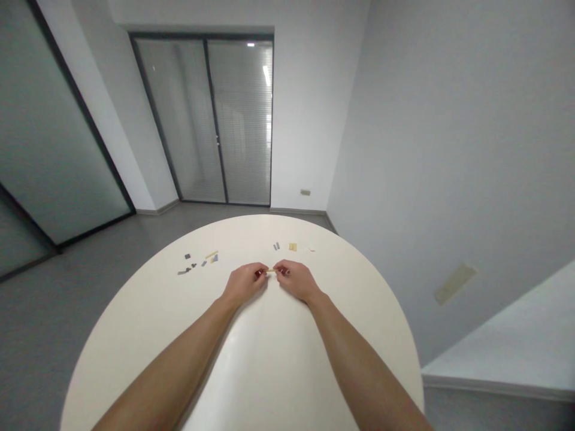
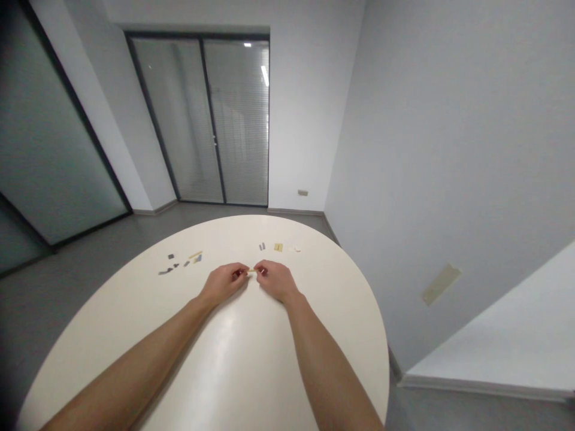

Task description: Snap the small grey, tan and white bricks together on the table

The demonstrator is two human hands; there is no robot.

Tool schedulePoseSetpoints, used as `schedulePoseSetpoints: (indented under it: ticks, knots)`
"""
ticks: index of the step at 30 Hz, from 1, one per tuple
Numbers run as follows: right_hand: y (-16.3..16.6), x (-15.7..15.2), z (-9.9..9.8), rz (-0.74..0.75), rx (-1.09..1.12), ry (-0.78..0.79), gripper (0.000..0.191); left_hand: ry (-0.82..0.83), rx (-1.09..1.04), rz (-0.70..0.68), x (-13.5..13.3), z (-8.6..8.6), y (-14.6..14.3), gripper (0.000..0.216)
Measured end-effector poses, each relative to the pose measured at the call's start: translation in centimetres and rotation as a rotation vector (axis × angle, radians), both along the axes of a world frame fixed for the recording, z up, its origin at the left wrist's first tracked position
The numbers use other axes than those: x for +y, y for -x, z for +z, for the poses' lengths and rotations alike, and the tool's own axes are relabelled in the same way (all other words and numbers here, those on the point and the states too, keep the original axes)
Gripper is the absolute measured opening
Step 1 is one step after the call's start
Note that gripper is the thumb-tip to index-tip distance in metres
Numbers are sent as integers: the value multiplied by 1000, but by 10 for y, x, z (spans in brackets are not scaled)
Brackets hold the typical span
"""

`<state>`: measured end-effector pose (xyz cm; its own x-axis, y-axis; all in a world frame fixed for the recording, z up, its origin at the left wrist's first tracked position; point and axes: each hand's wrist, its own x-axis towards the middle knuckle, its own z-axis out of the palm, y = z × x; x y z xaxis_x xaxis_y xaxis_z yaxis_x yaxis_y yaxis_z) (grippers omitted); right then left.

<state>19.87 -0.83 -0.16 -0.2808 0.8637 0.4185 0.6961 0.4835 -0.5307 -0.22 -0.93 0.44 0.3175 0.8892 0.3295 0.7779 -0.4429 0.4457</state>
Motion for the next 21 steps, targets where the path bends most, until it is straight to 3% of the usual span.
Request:
schedulePoseSetpoints:
  ticks: [21]
  knots:
    - [0, -2, 1, -11, 17, -5, 15, 13, 6, -30, -3, 4, -2, 24]
